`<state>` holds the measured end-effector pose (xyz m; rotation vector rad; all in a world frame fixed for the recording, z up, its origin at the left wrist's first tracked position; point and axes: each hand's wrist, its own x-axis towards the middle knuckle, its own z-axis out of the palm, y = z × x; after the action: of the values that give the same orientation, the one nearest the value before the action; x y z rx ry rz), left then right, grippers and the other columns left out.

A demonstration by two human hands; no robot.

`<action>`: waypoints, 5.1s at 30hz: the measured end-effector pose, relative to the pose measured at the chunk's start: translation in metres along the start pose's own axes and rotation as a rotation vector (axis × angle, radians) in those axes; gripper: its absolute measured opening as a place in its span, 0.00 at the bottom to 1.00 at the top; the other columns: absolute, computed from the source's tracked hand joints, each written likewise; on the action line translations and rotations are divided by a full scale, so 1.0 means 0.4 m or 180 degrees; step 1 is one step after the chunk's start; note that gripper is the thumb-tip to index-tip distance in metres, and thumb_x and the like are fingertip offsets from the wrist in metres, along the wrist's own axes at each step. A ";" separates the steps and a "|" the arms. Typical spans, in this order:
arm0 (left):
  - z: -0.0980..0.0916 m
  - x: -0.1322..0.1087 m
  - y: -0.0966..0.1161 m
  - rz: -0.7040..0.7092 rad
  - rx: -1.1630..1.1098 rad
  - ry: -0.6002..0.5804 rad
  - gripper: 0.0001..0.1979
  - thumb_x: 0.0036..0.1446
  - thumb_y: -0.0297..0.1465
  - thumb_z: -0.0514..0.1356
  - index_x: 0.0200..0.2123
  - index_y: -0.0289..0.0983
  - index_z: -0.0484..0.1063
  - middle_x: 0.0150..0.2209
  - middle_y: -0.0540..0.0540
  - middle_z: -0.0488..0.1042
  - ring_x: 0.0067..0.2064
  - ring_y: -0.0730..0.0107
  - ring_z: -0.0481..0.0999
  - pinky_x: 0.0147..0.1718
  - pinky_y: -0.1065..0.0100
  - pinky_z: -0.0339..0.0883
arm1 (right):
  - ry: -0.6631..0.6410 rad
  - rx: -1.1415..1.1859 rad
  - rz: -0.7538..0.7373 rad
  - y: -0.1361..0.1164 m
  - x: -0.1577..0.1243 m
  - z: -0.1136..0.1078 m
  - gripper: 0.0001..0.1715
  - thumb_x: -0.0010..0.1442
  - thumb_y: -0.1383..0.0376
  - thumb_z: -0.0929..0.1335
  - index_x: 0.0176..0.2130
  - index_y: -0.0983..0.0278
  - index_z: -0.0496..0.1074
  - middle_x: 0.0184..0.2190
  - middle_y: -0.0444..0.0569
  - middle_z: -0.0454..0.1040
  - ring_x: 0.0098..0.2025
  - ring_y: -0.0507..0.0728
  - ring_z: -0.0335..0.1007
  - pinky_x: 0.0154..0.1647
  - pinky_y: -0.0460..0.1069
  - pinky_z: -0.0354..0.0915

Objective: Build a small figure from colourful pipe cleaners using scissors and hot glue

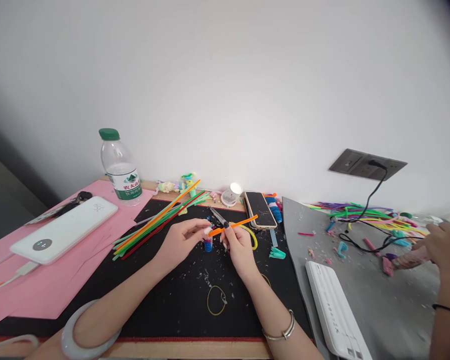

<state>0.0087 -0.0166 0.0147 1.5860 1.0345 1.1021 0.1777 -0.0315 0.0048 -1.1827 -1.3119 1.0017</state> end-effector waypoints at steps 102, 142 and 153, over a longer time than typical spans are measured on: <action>-0.001 0.002 -0.005 -0.1007 -0.1355 -0.0610 0.14 0.49 0.37 0.67 0.37 0.34 0.77 0.33 0.45 0.79 0.34 0.70 0.76 0.40 0.64 0.71 | -0.0401 0.0120 -0.0243 -0.012 0.004 0.001 0.23 0.61 0.51 0.63 0.22 0.62 0.59 0.18 0.39 0.56 0.21 0.49 0.49 0.22 0.46 0.49; -0.003 -0.002 -0.009 -0.0922 -0.0595 -0.1580 0.15 0.55 0.40 0.61 0.28 0.34 0.72 0.23 0.49 0.75 0.21 0.78 0.69 0.22 0.74 0.61 | -0.0582 -0.0112 -0.0167 -0.010 -0.003 -0.003 0.18 0.60 0.56 0.63 0.24 0.63 0.60 0.19 0.39 0.56 0.21 0.49 0.49 0.23 0.45 0.50; 0.000 0.004 0.013 -0.0790 -0.0648 -0.0901 0.14 0.55 0.40 0.60 0.29 0.35 0.71 0.24 0.50 0.74 0.22 0.77 0.69 0.23 0.74 0.61 | 0.0005 -0.1182 -0.0406 -0.005 0.011 -0.029 0.13 0.62 0.59 0.60 0.28 0.62 0.62 0.21 0.40 0.61 0.24 0.51 0.57 0.26 0.46 0.54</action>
<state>0.0099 -0.0161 0.0200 1.3619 0.8716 0.7630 0.1891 -0.0283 0.0085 -1.3536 -1.5968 0.6814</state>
